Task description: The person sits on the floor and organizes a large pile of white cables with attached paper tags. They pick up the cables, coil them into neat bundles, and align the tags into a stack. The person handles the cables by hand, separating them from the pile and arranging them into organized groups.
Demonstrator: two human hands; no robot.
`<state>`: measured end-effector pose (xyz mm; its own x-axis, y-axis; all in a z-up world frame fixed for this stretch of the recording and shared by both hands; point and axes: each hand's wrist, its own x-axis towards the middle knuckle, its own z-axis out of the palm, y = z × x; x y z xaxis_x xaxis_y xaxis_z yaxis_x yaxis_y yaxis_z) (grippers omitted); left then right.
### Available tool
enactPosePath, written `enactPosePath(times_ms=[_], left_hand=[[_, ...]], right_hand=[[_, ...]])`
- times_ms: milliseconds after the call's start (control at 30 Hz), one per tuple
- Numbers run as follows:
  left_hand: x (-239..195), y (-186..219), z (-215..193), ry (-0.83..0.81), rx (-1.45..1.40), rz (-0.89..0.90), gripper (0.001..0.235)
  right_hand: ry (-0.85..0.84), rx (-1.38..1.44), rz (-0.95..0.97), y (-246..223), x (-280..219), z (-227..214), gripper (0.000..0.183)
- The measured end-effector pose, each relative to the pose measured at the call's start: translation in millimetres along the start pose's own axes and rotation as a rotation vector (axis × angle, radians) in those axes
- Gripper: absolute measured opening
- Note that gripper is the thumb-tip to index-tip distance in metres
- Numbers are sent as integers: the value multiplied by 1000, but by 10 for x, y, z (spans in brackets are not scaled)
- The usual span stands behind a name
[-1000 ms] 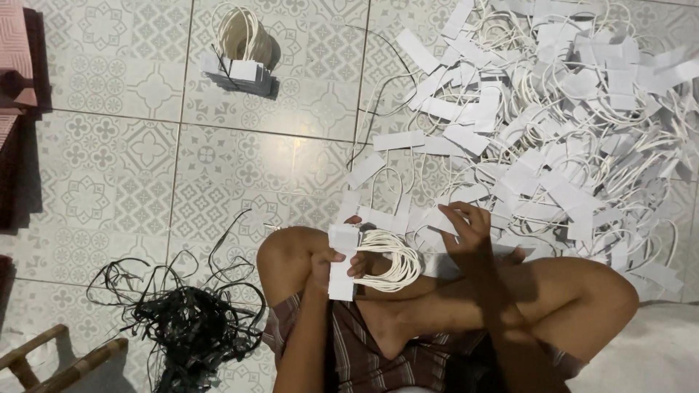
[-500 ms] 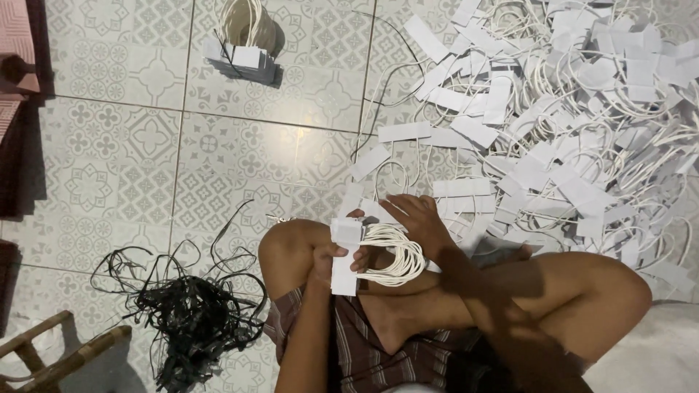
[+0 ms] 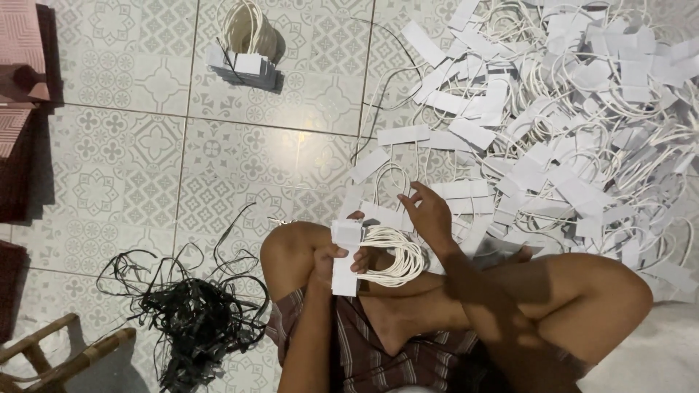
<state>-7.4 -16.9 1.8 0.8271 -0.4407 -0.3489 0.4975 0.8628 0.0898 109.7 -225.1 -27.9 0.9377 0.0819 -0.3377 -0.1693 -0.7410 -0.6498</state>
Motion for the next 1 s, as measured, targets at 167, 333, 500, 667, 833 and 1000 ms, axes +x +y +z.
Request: enactPosePath(times_ms=[167, 333, 500, 667, 833, 1000], left_hand=[[-23, 13, 99, 38, 24, 3, 51], [-36, 96, 198, 75, 52, 15, 49], [-17, 113, 202, 36, 75, 10, 48], [-30, 121, 186, 25, 55, 4, 47], [-84, 181, 396, 33, 76, -8, 43], [-184, 165, 648, 132, 104, -22, 29]], right_hand=[[25, -85, 12, 93, 100, 136, 45], [88, -44, 1, 101, 116, 225, 30], [77, 328, 44, 171, 88, 129, 26], [77, 533, 82, -2, -176, -259, 30], [-4, 651, 201, -120, -509, -701, 31], [-103, 621, 264, 280, -773, -881, 37]])
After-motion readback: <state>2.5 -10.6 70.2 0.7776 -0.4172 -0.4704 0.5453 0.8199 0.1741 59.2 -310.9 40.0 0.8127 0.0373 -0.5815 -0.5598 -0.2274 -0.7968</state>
